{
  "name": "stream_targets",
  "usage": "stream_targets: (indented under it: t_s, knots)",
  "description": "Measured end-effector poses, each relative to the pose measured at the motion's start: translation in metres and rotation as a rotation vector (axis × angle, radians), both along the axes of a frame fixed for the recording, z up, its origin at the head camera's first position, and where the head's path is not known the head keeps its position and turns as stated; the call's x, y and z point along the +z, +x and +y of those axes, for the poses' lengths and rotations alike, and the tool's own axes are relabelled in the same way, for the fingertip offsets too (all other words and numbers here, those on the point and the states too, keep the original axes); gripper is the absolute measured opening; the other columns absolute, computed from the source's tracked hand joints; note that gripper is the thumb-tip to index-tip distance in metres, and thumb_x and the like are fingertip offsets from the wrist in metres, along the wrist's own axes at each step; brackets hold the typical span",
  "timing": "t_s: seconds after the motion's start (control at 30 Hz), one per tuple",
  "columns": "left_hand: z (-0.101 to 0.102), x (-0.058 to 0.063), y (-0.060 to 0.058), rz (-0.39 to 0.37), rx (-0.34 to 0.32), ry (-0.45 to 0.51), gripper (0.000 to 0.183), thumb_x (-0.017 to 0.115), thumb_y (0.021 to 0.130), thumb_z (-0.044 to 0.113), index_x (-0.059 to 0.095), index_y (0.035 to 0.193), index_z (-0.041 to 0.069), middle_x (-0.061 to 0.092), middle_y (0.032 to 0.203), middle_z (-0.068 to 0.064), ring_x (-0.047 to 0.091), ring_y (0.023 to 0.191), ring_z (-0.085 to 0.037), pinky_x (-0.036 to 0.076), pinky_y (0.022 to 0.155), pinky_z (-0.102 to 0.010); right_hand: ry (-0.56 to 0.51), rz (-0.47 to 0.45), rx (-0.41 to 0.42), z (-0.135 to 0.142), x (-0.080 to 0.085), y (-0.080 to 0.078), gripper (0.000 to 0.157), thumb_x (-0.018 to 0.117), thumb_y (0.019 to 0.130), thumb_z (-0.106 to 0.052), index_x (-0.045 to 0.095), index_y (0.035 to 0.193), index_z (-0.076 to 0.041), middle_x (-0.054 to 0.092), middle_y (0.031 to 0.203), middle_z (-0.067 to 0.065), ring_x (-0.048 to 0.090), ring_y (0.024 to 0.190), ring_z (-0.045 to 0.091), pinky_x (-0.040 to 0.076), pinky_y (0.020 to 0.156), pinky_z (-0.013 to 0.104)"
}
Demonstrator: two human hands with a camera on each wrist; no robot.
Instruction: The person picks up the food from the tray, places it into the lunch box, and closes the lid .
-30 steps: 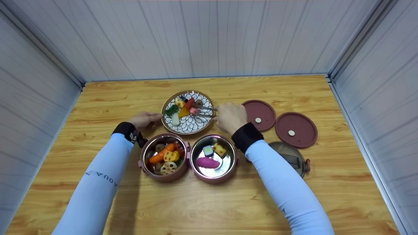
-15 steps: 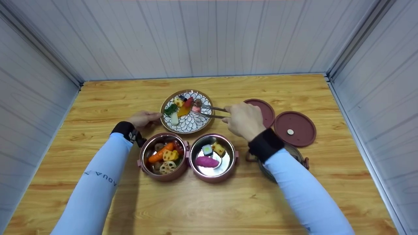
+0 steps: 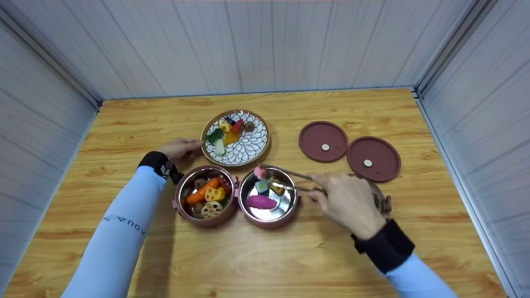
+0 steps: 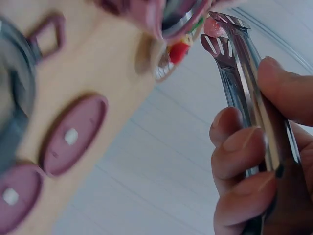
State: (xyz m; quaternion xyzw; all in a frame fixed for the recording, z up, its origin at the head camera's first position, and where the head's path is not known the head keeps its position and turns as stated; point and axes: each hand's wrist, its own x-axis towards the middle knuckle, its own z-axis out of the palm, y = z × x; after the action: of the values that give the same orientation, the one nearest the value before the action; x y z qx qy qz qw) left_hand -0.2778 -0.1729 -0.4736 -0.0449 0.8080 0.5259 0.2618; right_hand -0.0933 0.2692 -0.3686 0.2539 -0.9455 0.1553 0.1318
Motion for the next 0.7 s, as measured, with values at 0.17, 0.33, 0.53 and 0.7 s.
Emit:
stream_targets:
  t_s: [0.17, 0.33, 0.53, 0.7]
  knots:
    - [0.000, 0.002, 0.001, -0.019, 0.024, 0.025, 0.048, 0.062, 0.099, 0.032, 0.058, 0.138, 0.005, 0.066, 0.100, -0.003, 0.057, 0.092, -0.017, 0.043, 0.084, -0.026, -0.017, -0.040, -0.024, -0.002, -0.025, 0.014, 0.040, 0.085, 0.078, -0.028, 0.076, 0.115, -0.015, 0.070, 0.081, -0.002, 0.055, 0.059, 0.013, 0.039, 0.046, 0.033]
    - [0.001, 0.000, 0.002, -0.046, 0.057, 0.073, 0.047, 0.064, 0.098, 0.031, 0.059, 0.136, 0.005, 0.068, 0.101, -0.001, 0.058, 0.097, -0.016, 0.043, 0.086, -0.026, -0.018, -0.101, -0.051, -0.009, -0.037, 0.017, 0.042, 0.084, 0.079, -0.030, 0.074, 0.119, -0.019, 0.072, 0.085, 0.001, 0.059, 0.062, 0.018, 0.040, 0.046, 0.035]
    - [-0.001, 0.000, 0.002, -0.046, 0.041, 0.059, 0.046, 0.063, 0.098, 0.032, 0.060, 0.136, 0.006, 0.067, 0.098, 0.001, 0.057, 0.090, -0.014, 0.043, 0.081, -0.025, -0.011, -0.150, -0.054, -0.014, -0.039, 0.018, 0.042, 0.082, 0.081, -0.031, 0.073, 0.122, -0.021, 0.074, 0.101, 0.007, 0.064, 0.066, 0.024, 0.041, 0.046, 0.035]
    - [-0.002, 0.001, 0.002, -0.049, 0.034, 0.044, 0.046, 0.064, 0.098, 0.034, 0.060, 0.137, 0.010, 0.067, 0.109, -0.001, 0.056, 0.101, -0.016, 0.041, 0.090, -0.027, -0.002, -0.218, -0.068, -0.015, -0.033, 0.019, 0.043, 0.082, 0.082, -0.032, 0.073, 0.122, -0.021, 0.073, 0.088, 0.003, 0.051, 0.058, 0.013, 0.033, 0.046, 0.031]
